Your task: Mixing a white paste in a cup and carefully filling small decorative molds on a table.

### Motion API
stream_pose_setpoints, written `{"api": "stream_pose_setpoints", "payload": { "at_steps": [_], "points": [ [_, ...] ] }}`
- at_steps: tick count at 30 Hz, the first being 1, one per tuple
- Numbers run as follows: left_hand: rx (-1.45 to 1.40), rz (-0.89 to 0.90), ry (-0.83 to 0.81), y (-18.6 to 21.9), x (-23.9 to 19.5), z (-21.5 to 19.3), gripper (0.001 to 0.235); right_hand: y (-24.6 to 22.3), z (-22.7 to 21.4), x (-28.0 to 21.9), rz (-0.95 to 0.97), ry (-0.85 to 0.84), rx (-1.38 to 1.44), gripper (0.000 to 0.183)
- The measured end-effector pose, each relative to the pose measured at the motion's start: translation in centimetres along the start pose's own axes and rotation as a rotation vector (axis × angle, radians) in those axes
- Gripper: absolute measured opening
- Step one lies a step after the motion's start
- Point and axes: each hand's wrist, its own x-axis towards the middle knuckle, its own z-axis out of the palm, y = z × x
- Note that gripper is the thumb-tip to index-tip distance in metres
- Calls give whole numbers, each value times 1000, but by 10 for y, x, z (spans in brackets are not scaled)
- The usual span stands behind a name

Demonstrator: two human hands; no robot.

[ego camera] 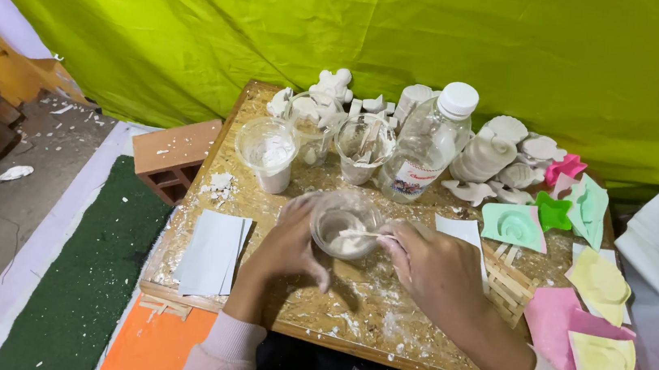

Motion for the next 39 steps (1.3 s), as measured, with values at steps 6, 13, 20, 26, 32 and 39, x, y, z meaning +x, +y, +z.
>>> {"api": "stream_pose_setpoints", "payload": {
  "at_steps": [6,13,20,26,32,39],
  "points": [
    [197,34,432,44,-4,-24,56,-2,-15,24,2,-211,20,25],
    [346,-103,152,72,1,-61,47,2,0,56,-71,-285,-53,21],
    [377,-71,255,83,6,-81,26,8,-21,96,13,-97,47,26],
    [369,-59,202,86,13,-93,15,7,-2,131,105,-179,-56,24],
    [260,-59,179,98,15,-105,10,58,66,144,111,-208,-166,12],
    [157,-57,234,99,14,-109,18,16,-9,128,-88,106,-258,12]
  ]
}}
